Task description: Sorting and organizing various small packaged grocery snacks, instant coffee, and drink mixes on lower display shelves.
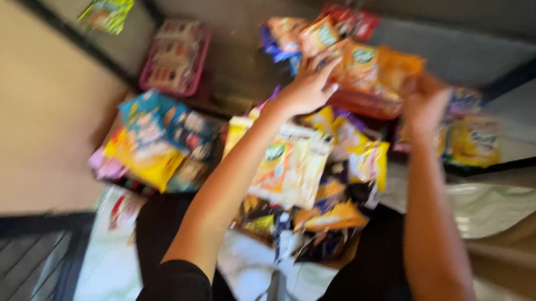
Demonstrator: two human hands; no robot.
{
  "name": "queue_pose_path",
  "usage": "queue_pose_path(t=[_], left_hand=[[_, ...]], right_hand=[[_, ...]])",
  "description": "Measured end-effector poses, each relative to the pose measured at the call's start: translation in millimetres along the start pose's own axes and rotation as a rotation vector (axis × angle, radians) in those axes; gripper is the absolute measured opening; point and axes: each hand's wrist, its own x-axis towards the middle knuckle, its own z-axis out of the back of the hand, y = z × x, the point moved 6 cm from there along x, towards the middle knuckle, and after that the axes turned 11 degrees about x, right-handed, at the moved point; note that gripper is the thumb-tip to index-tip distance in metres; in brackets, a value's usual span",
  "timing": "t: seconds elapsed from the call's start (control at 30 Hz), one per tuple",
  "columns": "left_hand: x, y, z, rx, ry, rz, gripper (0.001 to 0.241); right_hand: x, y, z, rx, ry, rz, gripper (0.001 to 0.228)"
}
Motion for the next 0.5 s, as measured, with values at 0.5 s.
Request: queue_pose_path(t=[0.5], left_hand=[[-235.9, -119.2, 225.9, -0.03, -0.169, 0.265, 0.071]], right_hand=[[-164.9, 334.6, -90.8, -0.051, 0.398, 0.34, 0.032]])
